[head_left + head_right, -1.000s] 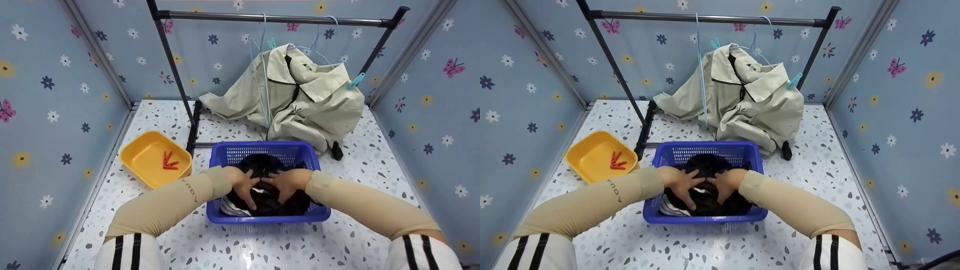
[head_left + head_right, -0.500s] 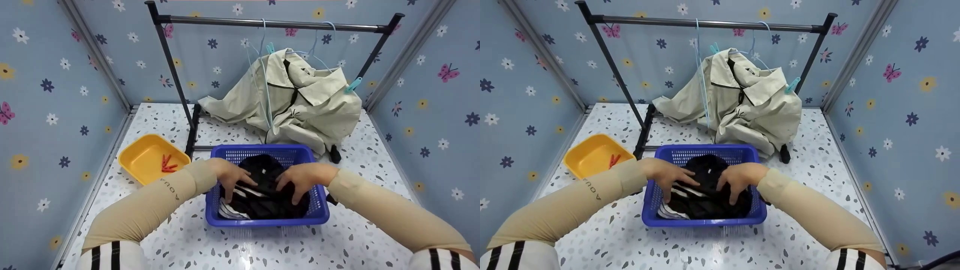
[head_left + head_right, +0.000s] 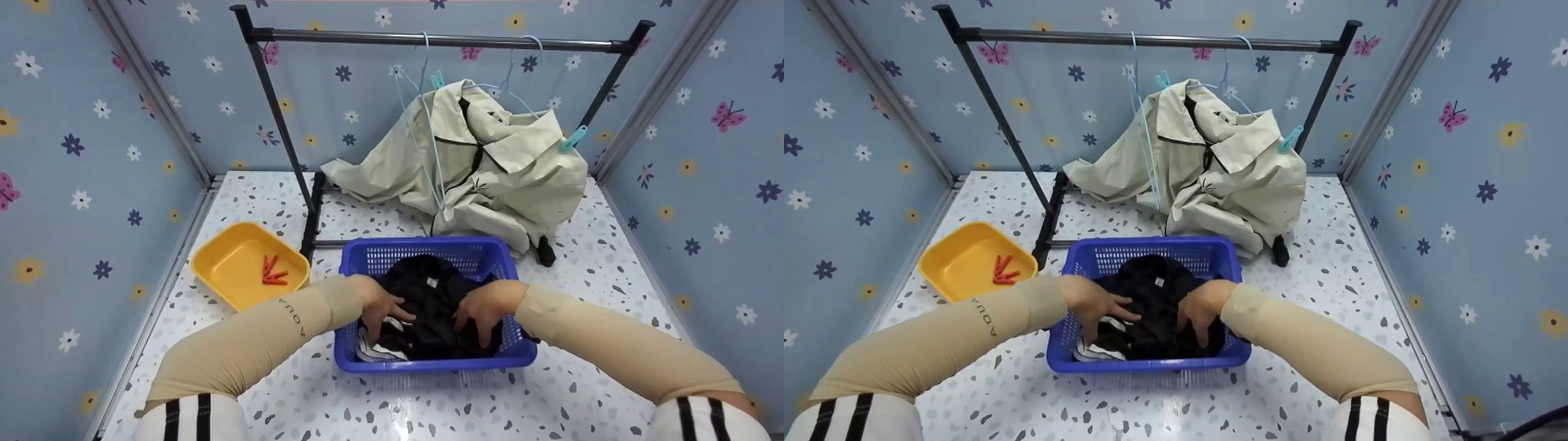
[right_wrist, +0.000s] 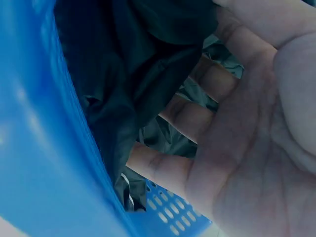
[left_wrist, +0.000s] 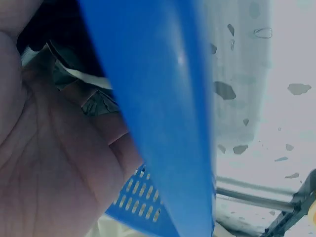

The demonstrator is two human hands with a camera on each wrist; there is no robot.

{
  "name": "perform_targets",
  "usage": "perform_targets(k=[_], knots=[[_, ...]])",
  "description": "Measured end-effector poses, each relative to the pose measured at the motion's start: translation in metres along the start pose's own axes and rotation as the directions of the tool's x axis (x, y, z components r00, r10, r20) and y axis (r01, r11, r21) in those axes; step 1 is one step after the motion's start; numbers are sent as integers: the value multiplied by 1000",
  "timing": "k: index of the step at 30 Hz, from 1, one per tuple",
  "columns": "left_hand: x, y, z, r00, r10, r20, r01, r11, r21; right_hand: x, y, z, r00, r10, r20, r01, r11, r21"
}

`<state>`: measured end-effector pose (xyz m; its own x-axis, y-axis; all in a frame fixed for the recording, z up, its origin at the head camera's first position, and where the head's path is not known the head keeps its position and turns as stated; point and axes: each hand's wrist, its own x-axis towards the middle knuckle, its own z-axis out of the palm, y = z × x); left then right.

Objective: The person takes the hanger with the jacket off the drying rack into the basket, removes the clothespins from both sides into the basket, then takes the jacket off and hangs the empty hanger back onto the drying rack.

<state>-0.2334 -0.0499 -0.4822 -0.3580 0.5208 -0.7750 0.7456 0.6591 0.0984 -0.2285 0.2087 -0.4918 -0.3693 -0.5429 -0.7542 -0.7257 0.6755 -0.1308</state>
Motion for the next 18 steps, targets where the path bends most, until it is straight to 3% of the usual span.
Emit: perform_targets(k=[6,18], knots=[[4,2,3,1000,1,8,-1,1000,-16,7,-4,4,997,64,38,-62,997,-36],[10,7,5,998,-14,62,16,1000,-20,11,-4,-1,991,84,106,-81,996,-25]])
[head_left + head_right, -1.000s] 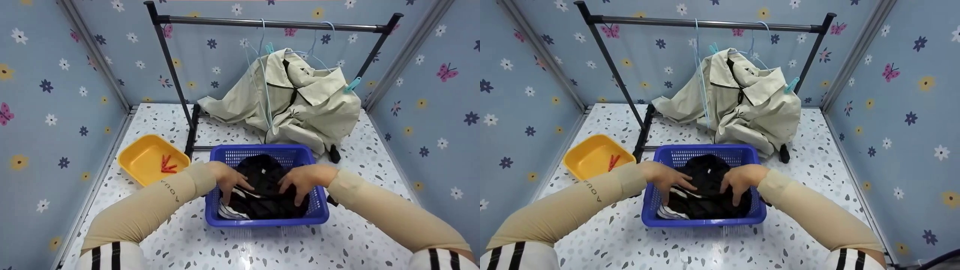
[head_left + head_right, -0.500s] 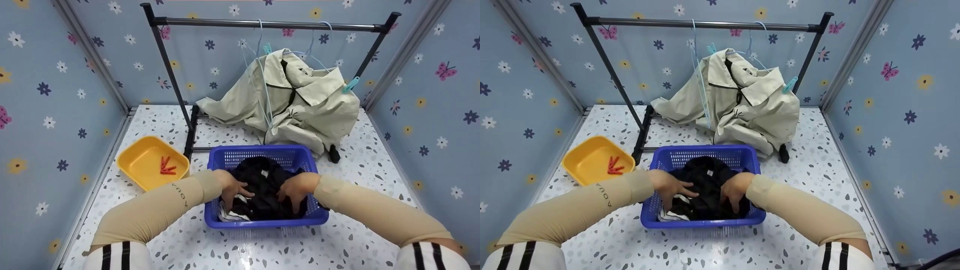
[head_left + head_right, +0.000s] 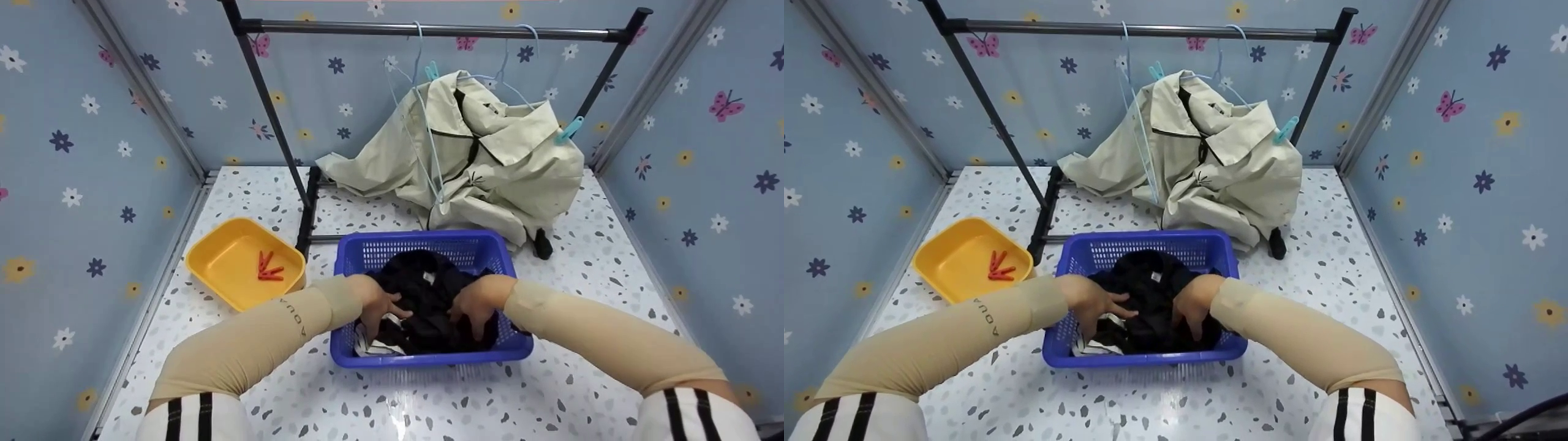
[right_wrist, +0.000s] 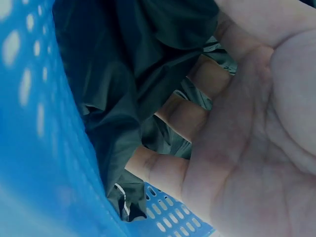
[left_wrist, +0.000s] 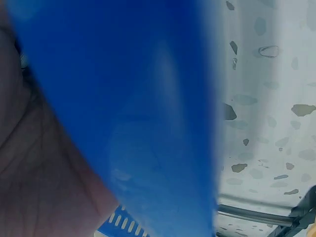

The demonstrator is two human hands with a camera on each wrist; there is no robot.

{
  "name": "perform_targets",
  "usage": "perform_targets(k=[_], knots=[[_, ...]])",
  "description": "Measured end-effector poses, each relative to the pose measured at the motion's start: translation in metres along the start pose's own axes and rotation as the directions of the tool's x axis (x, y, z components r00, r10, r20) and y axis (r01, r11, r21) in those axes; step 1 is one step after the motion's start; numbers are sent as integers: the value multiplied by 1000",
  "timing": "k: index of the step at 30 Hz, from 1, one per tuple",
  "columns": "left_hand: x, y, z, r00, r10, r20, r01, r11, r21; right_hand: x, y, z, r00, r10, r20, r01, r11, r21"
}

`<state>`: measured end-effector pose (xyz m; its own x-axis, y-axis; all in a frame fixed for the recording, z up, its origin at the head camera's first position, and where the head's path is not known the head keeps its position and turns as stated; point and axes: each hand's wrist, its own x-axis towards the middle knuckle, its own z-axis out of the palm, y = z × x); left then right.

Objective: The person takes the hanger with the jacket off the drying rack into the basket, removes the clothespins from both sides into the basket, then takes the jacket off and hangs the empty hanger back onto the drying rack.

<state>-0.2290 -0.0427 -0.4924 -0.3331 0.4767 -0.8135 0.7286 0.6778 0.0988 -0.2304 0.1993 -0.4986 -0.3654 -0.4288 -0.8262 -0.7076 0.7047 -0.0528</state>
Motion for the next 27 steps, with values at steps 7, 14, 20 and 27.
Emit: perform_targets(k=[7,14,20,27], knots=[[0,-2,-3,1000,7,-10,-7,1000,12,0,1,-2,1000,-27,-10,27,1000,-9],[-2,-10,-7,997,43,-67,-44,999,-13,-8,9,-10,990,-117,-80,122,991,59],[-17,-18,-15,977,79,-199,-105,987,-120,-30,17,-24,966,-155,-206,196,961,195],[-34,-33,-22,915,62,-398,-152,968,-200,-57,29,-43,894,-155,-420,241,957,159]])
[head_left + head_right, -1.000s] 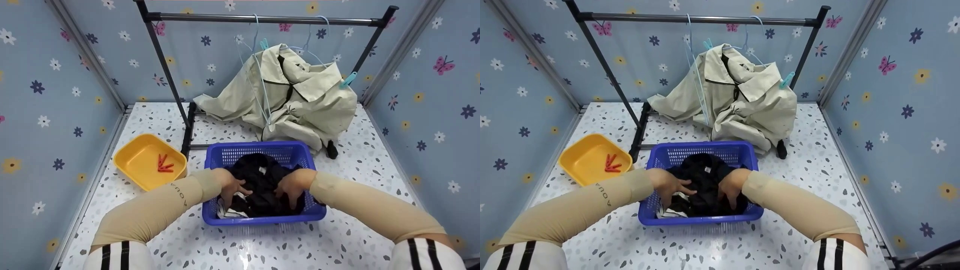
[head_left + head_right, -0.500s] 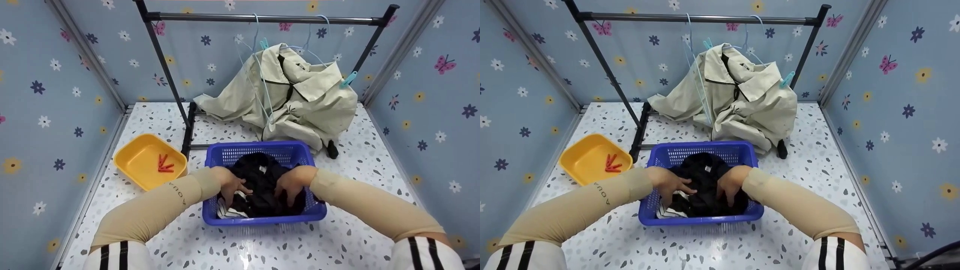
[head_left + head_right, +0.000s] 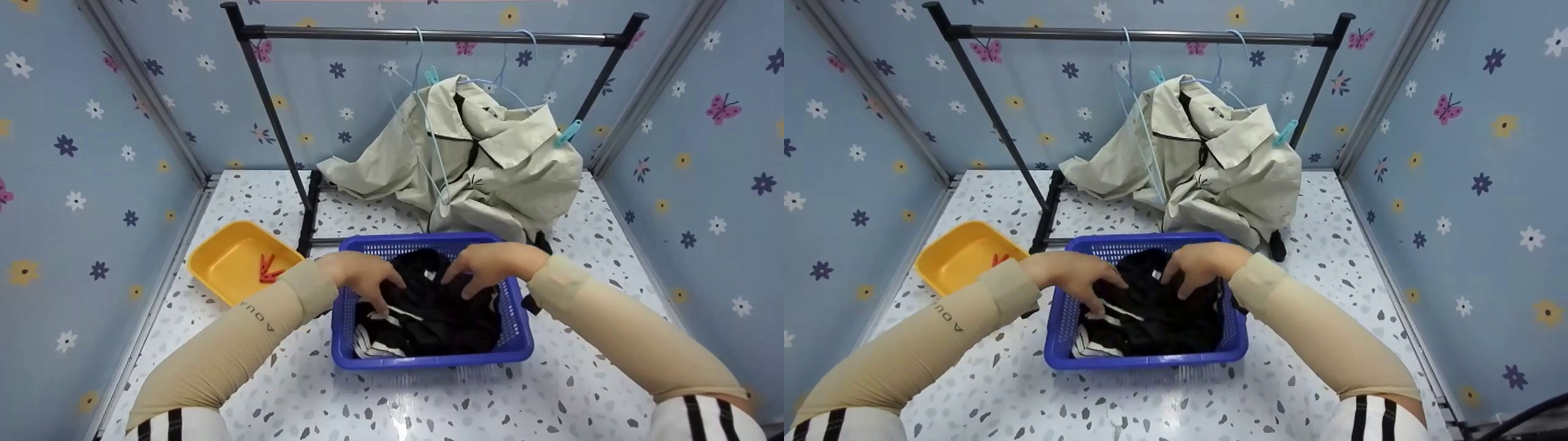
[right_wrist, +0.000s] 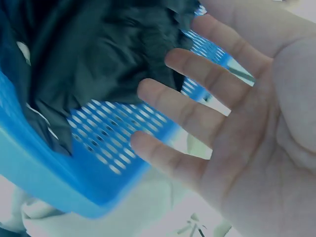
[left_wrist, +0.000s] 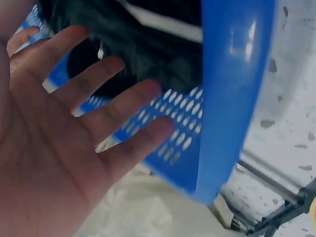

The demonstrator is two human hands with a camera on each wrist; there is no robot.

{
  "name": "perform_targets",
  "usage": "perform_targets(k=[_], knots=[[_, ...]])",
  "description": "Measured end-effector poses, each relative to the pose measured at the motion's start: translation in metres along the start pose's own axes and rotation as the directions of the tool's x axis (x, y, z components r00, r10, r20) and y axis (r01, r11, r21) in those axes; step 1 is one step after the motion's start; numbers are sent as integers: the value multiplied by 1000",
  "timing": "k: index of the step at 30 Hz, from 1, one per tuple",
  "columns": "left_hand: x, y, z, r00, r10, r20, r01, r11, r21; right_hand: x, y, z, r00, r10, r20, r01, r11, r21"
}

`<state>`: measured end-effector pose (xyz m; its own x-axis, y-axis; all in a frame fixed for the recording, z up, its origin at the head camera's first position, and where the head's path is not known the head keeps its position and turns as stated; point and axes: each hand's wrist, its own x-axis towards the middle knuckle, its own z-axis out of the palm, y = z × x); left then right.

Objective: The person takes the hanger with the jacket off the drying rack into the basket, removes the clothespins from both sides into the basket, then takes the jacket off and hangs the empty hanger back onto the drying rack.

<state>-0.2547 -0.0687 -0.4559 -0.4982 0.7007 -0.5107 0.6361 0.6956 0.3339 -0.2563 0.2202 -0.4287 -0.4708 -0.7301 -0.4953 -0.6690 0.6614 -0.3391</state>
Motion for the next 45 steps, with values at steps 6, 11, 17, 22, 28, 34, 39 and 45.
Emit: perform_targets(k=[6,11,17,22,28,34,39,45], knots=[[-8,-14,-9,985,47,-163,-37,998,59,-11,6,-15,988,-53,-144,54,999,6],[-13,-28,-11,966,65,-252,-53,997,54,-20,11,-22,956,-56,-287,55,998,-13],[-17,-43,-10,939,17,-343,-13,1000,11,-30,15,-28,897,-21,-441,35,999,23],[-16,-52,-8,898,21,-439,-32,999,-19,-39,20,-29,830,10,-558,12,999,36],[-11,-64,-5,871,-37,-489,4,998,-69,-46,28,-26,696,44,-716,22,996,82],[-7,-79,0,850,-136,-509,83,989,-125,-51,37,-24,542,100,-835,24,991,134],[-5,-91,5,842,-181,-508,96,977,-188,-58,43,-23,455,183,-871,-5,979,203],[1,-98,10,837,-206,-507,70,959,-274,-67,51,-25,337,244,-909,-34,968,248]])
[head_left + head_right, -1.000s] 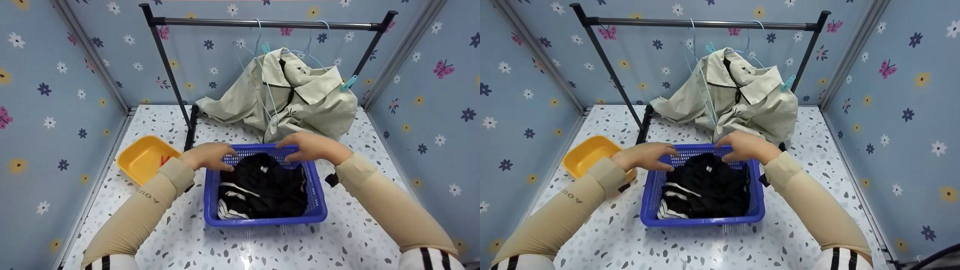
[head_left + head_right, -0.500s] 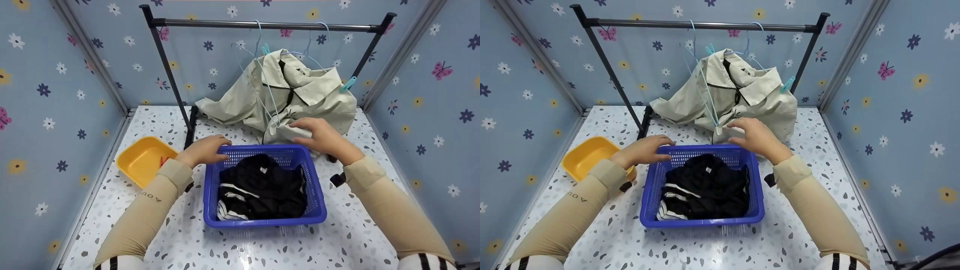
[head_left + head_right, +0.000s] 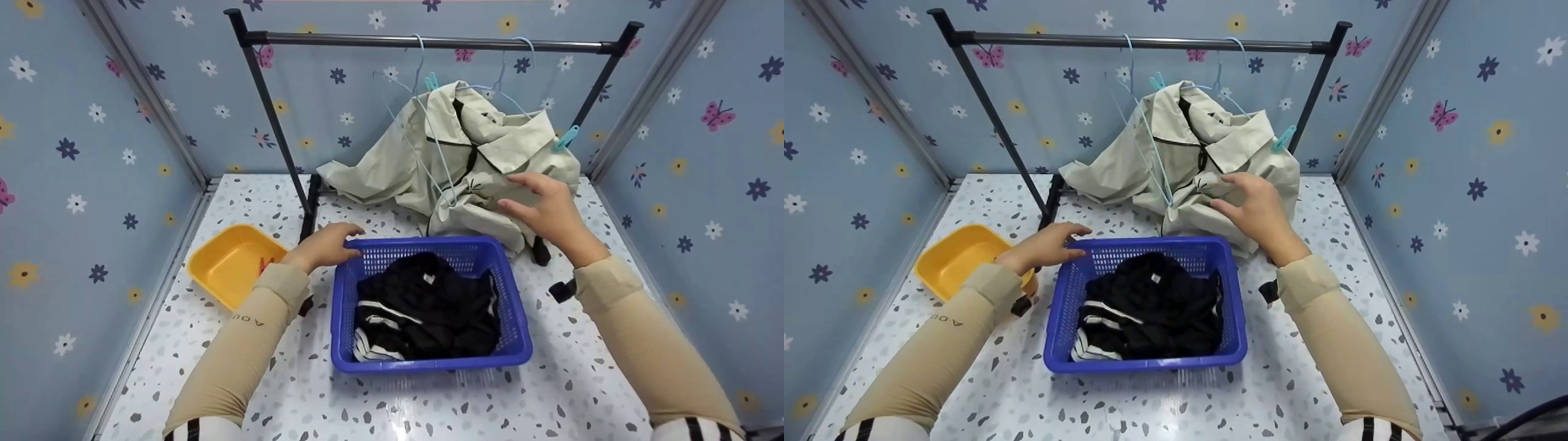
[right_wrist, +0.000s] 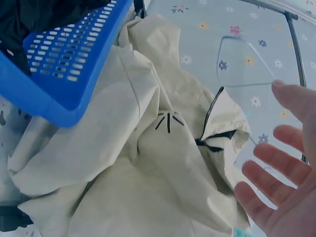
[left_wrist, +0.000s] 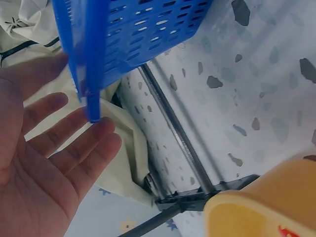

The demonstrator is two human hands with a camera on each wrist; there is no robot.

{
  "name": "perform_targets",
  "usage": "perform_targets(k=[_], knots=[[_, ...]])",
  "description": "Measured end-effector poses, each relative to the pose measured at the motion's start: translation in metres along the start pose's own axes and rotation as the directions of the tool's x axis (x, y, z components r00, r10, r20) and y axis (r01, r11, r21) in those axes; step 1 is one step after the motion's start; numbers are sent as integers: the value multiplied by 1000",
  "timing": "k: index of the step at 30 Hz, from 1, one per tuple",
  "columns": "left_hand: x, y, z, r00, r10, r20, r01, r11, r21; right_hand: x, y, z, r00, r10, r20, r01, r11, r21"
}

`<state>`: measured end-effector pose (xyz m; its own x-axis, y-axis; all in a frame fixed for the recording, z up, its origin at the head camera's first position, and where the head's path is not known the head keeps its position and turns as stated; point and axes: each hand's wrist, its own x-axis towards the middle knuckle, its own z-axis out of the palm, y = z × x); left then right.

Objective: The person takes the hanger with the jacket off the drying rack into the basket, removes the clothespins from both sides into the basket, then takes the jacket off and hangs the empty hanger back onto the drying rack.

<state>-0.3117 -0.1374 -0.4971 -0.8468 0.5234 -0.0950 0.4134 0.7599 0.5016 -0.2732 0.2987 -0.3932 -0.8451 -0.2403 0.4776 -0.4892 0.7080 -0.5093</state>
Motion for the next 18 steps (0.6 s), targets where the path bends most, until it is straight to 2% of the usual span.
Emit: perform_targets(k=[8,14,18], knots=[[1,-6,11,999,29,-36,-30,999,-42,0,13,-12,990,68,-127,-74,997,-37],[4,-8,18,995,42,-92,-51,993,-102,2,25,-21,964,102,-245,-117,992,-48],[6,-10,20,994,36,-104,-51,989,-137,4,34,-28,942,143,-304,-161,986,-34]])
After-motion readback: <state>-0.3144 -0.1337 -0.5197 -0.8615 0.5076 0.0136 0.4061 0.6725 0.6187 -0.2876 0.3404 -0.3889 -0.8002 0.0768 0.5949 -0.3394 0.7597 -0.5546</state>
